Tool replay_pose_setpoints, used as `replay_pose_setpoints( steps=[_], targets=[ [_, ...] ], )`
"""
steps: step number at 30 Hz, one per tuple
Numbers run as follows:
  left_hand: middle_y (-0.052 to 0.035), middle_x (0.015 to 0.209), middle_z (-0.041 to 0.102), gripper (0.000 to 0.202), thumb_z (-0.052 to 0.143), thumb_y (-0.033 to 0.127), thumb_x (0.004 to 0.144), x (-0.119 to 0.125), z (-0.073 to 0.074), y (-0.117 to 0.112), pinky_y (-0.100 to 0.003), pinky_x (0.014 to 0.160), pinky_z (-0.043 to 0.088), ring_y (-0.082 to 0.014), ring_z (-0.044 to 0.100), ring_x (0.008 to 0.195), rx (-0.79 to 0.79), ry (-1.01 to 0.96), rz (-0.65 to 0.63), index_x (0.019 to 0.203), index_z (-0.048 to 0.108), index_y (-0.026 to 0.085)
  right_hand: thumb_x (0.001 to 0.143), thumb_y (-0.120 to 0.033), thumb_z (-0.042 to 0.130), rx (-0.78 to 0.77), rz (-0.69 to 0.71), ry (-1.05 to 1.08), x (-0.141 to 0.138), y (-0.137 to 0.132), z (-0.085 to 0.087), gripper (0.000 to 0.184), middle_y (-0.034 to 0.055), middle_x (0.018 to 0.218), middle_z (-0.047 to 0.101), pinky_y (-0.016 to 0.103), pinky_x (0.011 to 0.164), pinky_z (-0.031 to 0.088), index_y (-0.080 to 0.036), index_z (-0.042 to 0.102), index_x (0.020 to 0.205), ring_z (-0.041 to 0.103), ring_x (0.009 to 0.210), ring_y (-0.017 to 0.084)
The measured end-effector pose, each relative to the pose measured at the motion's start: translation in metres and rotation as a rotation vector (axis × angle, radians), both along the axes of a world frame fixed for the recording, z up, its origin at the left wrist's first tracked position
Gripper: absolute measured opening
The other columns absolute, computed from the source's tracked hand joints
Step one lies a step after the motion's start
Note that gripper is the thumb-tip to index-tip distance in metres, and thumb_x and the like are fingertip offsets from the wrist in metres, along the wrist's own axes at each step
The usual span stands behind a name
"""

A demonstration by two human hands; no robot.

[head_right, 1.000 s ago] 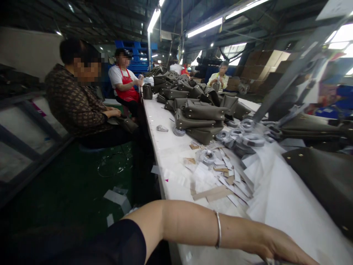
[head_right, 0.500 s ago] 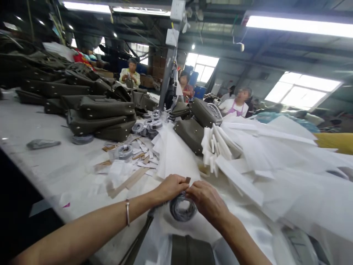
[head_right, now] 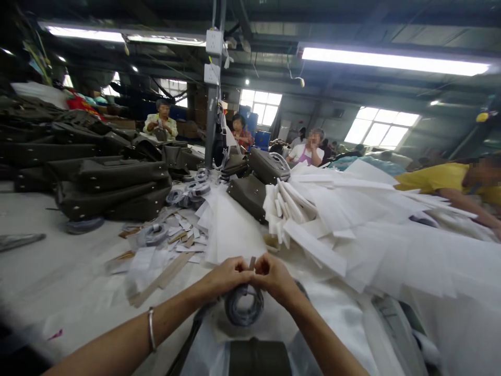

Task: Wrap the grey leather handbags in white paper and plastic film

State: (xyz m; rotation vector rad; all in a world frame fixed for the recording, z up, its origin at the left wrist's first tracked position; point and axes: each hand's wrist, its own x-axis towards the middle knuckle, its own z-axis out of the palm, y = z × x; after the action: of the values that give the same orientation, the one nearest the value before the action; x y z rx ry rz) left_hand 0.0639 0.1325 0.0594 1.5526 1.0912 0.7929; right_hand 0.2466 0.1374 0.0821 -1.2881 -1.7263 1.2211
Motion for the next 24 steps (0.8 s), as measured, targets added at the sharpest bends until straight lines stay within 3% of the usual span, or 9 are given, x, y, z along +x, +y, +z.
replay_pose_setpoints(
  steps=[3, 5, 9, 16, 19, 24],
  targets=[
    [0.0049, 0.071, 0.052, 0.038, 0.073, 0.043, 0.063, 0.001, 0.001, -0.007, -0.022, 0.056, 0.033, -0.0110, 0.045, 0.063, -0.005, -0.060, -0.047, 0.082, 0.053, 0.017, 0.047, -0.031, 0.085, -0.138, 0.007, 0.089, 0.001, -0.001, -0.005, 0.041, -0.0028, 0.067, 0.062, 0.025, 0.055, 0.039, -0.018, 0.062, 0.077, 0.052, 0.057, 0.013],
    [0.0049, 0.070, 0.052, 0.033, 0.073, 0.035, 0.061, 0.002, 0.003, -0.010, -0.022, 0.056, 0.033, -0.0113, 0.045, 0.064, -0.002, -0.060, -0.046, 0.079, 0.053, 0.017, 0.047, -0.032, 0.086, -0.189, 0.050, 0.123, 0.002, -0.002, -0.006, 0.036, -0.0023, 0.064, 0.062, 0.025, 0.055, 0.038, -0.016, 0.064, 0.071, 0.050, 0.056, 0.012],
    [0.0064, 0.064, 0.049, 0.022, 0.064, 0.018, 0.056, 0.004, 0.003, -0.011, -0.022, 0.053, 0.028, -0.0103, 0.042, 0.061, 0.035, -0.034, -0.036, 0.075, 0.053, 0.017, 0.051, -0.032, 0.082, -0.135, 0.039, 0.136, 0.001, -0.002, -0.015, 0.028, -0.0039, 0.054, 0.057, 0.024, 0.052, 0.033, -0.017, 0.061, 0.061, 0.044, 0.050, 0.010],
    [0.0070, 0.061, 0.050, 0.026, 0.059, 0.013, 0.050, 0.003, -0.018, -0.002, -0.021, 0.050, 0.024, -0.0091, 0.040, 0.056, -0.103, -0.213, 0.044, 0.074, 0.053, 0.017, 0.059, -0.020, 0.070, 0.072, -0.029, 0.079, -0.008, -0.009, -0.020, 0.010, -0.0047, 0.058, 0.058, 0.023, 0.055, 0.033, -0.017, 0.062, 0.065, 0.046, 0.055, 0.010],
    [0.0056, 0.061, 0.054, 0.026, 0.060, 0.010, 0.046, 0.001, -0.014, -0.002, -0.021, 0.051, 0.026, -0.0094, 0.043, 0.058, -0.201, -0.317, 0.041, 0.071, 0.054, 0.016, 0.065, -0.016, 0.065, 0.218, -0.051, -0.030, -0.012, -0.016, -0.015, 0.004, -0.0046, 0.058, 0.057, 0.023, 0.056, 0.035, -0.018, 0.063, 0.063, 0.049, 0.058, 0.011],
    [0.0042, 0.057, 0.055, 0.023, 0.064, 0.014, 0.045, -0.002, -0.010, 0.000, -0.021, 0.053, 0.029, -0.0090, 0.044, 0.054, -0.286, -0.418, 0.033, 0.067, 0.057, 0.015, 0.072, -0.009, 0.060, 0.554, -0.007, -0.195, -0.010, -0.019, -0.014, 0.014, -0.0014, 0.070, 0.066, 0.024, 0.070, 0.042, -0.020, 0.068, 0.071, 0.059, 0.071, 0.015]
  ],
)
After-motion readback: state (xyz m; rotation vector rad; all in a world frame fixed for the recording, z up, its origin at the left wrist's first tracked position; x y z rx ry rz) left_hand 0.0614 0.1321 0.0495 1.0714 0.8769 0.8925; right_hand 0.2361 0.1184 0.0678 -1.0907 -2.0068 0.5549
